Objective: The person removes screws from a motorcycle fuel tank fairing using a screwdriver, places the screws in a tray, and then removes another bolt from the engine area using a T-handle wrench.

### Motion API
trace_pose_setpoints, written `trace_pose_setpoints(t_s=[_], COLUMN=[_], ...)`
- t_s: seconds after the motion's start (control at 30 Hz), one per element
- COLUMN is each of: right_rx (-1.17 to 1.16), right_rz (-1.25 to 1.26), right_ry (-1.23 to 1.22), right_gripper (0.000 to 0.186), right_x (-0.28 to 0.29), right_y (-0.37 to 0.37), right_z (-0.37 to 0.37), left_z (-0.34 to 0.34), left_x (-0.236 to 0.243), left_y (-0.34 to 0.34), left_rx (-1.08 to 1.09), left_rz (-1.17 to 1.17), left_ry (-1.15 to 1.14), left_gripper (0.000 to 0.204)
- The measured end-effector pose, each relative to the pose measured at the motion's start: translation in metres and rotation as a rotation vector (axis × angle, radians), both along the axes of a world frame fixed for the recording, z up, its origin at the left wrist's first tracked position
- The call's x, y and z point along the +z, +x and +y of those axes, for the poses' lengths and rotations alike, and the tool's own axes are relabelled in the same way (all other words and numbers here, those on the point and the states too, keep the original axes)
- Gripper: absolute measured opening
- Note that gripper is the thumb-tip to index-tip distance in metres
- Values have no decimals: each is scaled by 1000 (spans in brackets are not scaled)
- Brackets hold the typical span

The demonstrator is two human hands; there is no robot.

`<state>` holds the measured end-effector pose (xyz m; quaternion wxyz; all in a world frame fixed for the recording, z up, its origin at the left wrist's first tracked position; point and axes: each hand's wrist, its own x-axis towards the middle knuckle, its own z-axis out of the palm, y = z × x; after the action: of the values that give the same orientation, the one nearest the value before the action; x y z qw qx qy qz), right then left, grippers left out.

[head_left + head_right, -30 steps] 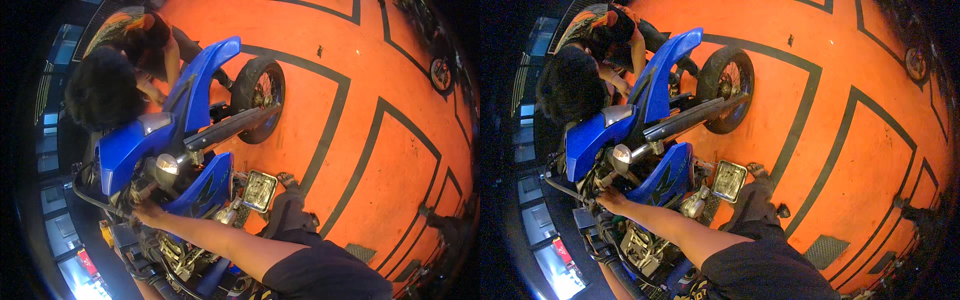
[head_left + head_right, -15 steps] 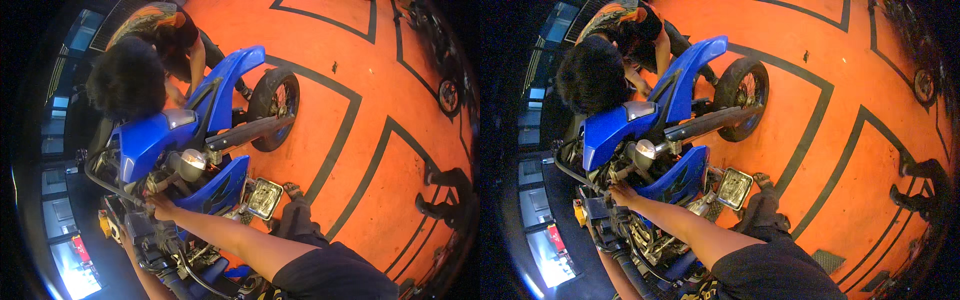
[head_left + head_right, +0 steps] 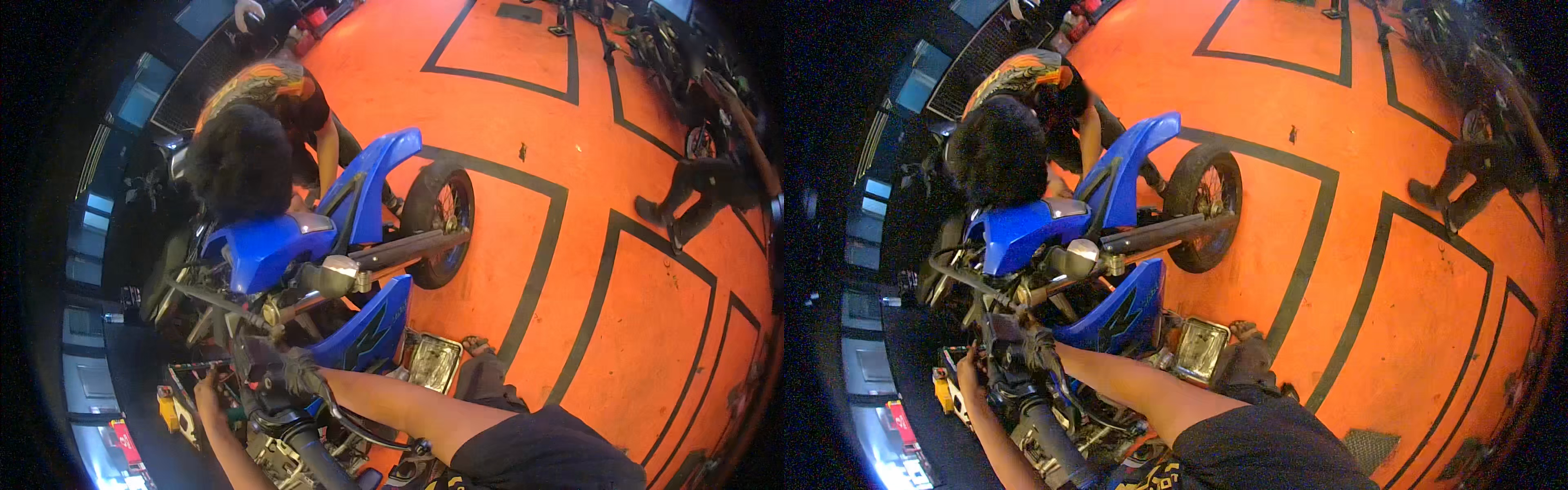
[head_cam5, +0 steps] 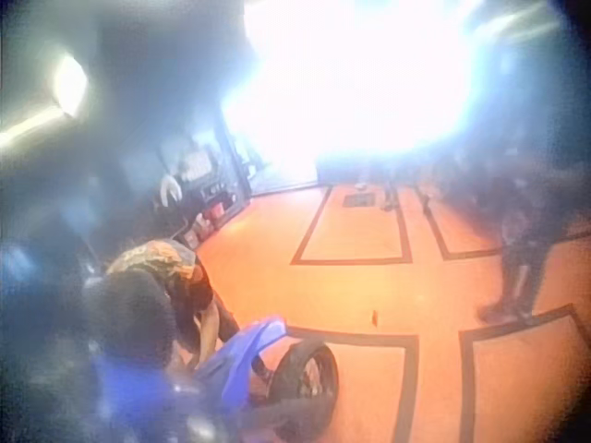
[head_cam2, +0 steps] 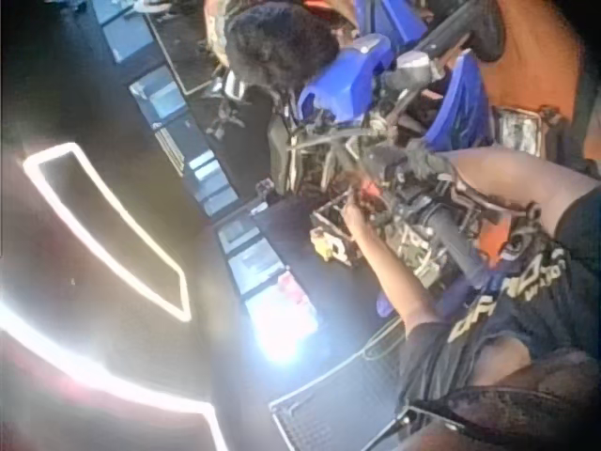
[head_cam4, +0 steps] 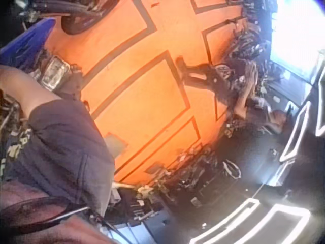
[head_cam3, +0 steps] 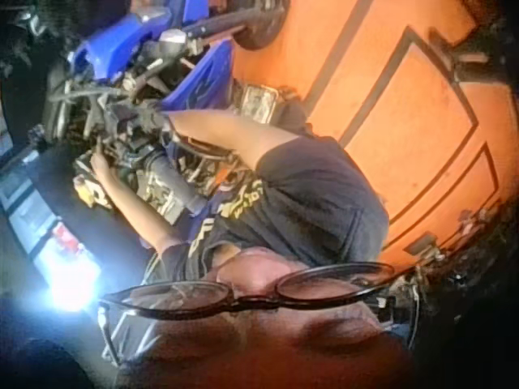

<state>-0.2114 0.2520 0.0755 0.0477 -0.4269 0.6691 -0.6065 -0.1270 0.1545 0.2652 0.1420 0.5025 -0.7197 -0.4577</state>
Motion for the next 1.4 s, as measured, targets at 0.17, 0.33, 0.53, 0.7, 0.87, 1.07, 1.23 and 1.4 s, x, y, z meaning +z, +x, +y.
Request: trace_pose_setpoints(t_s=[0.17, 0.33, 0.53, 0.7, 0.87, 1.07, 1.23, 1.4], right_rx=[-53, -202, -237, -177, -52, -59, 6, 51], right_rz=[91, 315, 463, 507, 504, 412, 469, 549], right_ry=[-50, -70, 179, 243, 208, 154, 132, 228], right_gripper=[29, 28, 27, 11, 17, 15, 10, 17], right_x=[12, 17, 63, 75, 82, 90, 100, 95], right_y=[-3, -24, -9, -3, -11, -21, -15, -19], right_z=[-11, 10, 38, 26, 33, 29, 19, 25], left_z=[-43, -11, 10, 0, -18, -7, 8, 28], left_x=[-18, -33, -27, -32, -39, -65, -150, -161], left_y=[36, 46, 49, 47, 28, 23, 37, 6], left_rx=[10, -531, -599, -453, -362, -180, -334, -266], left_rz=[243, 81, 278, 509, 361, 822, 729, 632], left_ry=[461, -436, -141, -582, -120, 775, -34, -469], left_gripper=[25, 50, 38, 28, 34, 29, 33, 27])
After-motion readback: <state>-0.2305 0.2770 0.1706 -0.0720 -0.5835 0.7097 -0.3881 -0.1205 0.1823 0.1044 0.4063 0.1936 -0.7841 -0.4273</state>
